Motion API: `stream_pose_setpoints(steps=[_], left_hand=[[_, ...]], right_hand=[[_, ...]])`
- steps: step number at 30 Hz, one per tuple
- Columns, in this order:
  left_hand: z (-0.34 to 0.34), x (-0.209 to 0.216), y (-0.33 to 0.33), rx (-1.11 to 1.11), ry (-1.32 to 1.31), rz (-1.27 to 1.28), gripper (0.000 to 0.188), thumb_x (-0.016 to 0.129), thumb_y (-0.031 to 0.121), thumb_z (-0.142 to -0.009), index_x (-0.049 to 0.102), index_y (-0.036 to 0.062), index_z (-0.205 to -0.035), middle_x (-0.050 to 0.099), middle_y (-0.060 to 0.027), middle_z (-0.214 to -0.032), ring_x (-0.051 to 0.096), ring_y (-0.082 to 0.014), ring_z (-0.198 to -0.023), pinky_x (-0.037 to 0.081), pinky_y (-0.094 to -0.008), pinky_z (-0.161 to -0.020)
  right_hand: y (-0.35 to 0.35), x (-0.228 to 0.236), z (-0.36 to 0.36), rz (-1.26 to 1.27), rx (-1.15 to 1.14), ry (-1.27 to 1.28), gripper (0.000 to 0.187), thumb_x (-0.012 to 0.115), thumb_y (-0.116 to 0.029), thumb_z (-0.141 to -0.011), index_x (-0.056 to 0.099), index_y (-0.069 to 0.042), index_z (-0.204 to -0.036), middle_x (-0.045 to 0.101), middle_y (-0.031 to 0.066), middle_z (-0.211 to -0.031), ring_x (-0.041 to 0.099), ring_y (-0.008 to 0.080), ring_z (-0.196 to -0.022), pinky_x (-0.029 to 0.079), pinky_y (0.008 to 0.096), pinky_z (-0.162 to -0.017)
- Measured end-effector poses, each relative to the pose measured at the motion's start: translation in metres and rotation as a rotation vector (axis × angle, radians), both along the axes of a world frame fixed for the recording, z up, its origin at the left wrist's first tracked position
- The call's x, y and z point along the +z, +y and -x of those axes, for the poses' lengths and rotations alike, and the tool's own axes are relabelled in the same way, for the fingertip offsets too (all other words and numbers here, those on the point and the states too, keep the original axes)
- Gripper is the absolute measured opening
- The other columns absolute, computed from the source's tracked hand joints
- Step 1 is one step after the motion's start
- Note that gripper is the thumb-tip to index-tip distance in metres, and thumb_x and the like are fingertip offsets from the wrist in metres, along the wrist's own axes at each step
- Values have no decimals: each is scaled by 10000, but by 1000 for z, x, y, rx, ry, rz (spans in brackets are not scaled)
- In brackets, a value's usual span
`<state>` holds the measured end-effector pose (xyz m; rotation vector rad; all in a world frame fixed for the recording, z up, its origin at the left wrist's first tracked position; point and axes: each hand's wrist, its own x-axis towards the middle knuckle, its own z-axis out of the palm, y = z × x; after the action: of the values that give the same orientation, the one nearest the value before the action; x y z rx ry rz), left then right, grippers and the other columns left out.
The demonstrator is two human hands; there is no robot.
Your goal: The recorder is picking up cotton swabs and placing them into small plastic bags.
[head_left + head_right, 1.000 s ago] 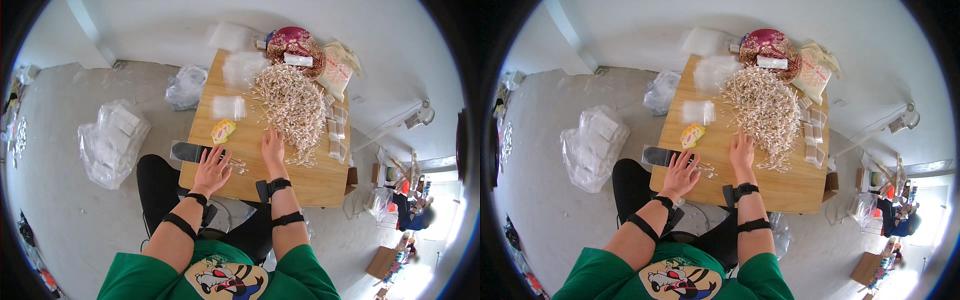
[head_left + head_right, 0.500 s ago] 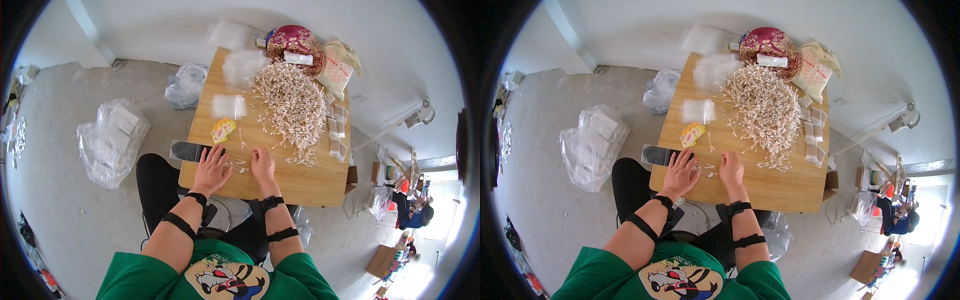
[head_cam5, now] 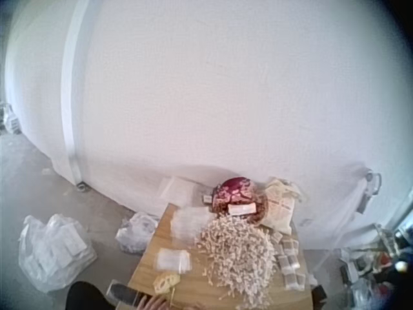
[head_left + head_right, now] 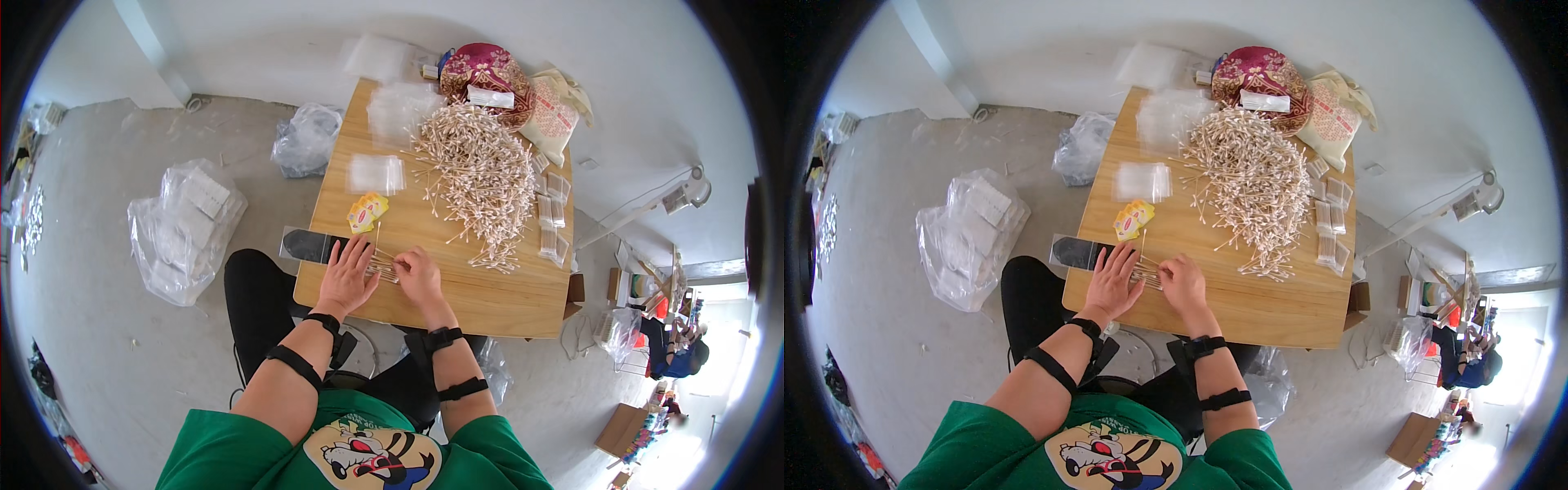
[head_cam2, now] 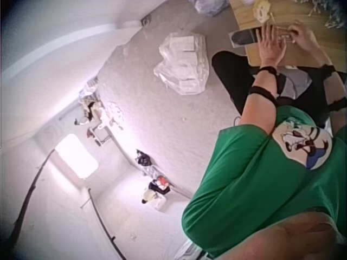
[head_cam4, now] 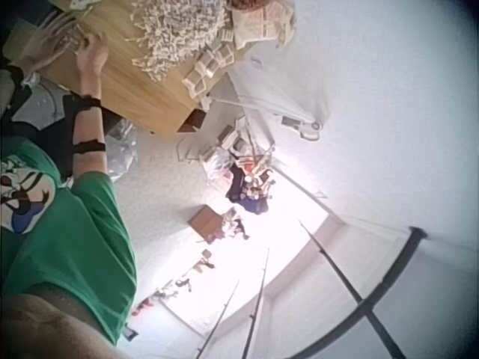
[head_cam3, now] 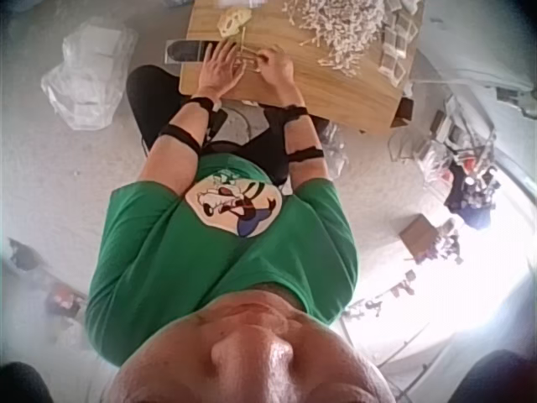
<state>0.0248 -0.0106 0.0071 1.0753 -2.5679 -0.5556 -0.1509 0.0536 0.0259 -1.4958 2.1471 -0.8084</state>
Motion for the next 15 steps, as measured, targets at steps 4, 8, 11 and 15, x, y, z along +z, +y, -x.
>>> stream_pose_setpoints(steps=[4,8,11,15], left_hand=[[1,2,0,4,10,2,571,533,383,-920,460,59,-1385,393,-90,-1497,282,-233,-1435,169,-462,-1184],[0,3,-1,15,3,-7,576,531,384,-923,451,75,-1402,397,-86,-1495,286,-229,-1432,171,-458,-1183],[0,4,0,1,2,2,566,529,385,-925,452,99,-1407,395,-88,-1495,289,-230,-1430,172,-457,-1181],[1,2,0,-33,-12,62,568,533,385,-925,438,101,-1408,388,-103,-1495,291,-251,-1429,177,-477,-1178]], right_hand=[[-2,-2,10,23,-142,-30,61,697,-144,-786,689,-99,-826,621,80,-840,622,303,-822,510,419,-712],[-4,-4,17,-26,-119,105,70,700,-154,-794,689,-98,-834,635,83,-866,627,301,-842,512,412,-719],[-8,0,17,-10,39,117,85,699,-168,-805,678,-94,-841,641,84,-880,630,299,-858,512,411,-735],[-40,2,8,-69,-56,40,124,697,-206,-813,669,-91,-852,644,88,-897,627,301,-898,507,423,-769]])
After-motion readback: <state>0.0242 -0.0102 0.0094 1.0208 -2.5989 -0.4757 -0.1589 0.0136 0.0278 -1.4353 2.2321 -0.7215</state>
